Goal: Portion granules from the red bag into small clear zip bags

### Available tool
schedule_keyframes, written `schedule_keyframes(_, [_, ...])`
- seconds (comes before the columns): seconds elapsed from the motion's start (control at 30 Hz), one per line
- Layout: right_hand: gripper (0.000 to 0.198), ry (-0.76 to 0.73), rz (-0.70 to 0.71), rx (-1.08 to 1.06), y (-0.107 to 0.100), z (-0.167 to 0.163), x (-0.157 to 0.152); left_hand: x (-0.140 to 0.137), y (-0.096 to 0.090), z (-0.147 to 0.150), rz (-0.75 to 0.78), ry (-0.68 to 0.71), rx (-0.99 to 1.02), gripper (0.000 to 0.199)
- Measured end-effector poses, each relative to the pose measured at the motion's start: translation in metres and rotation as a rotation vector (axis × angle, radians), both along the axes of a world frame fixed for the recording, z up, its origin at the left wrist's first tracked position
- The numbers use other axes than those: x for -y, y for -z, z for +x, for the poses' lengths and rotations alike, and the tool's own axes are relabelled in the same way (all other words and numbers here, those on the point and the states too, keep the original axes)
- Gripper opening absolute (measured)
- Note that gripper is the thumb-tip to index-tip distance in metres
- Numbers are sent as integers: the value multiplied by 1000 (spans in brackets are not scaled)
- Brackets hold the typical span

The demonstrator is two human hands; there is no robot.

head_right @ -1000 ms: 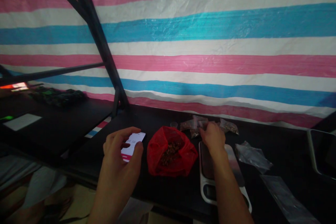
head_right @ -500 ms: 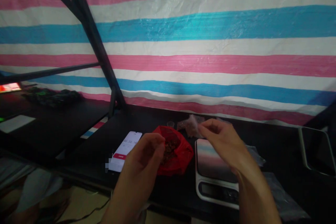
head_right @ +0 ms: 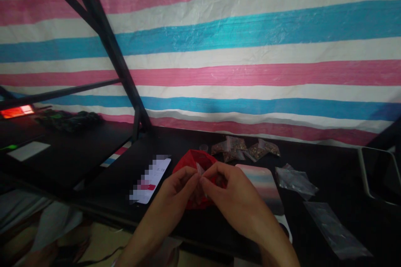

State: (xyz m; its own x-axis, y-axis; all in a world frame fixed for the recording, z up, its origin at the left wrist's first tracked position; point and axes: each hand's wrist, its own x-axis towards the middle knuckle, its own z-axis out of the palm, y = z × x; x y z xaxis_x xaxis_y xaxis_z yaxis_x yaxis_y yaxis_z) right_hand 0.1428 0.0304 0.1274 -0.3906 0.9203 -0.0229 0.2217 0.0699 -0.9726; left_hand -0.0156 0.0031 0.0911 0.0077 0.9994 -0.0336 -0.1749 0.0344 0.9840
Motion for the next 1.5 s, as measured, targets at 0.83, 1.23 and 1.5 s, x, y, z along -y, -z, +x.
schedule_keyframes(0.83, [25, 88, 128, 181, 21, -15, -4, -9, 17, -2, 189, -40, -183, 22])
schedule_keyframes(1.23, [23, 331, 347, 284, 1, -5, -2, -3, 2, 3, 298, -248, -557, 20])
schedule_keyframes(1.5, [45, 203, 110, -52, 13, 3, -10, -1, -1, -3, 339, -207, -339, 21])
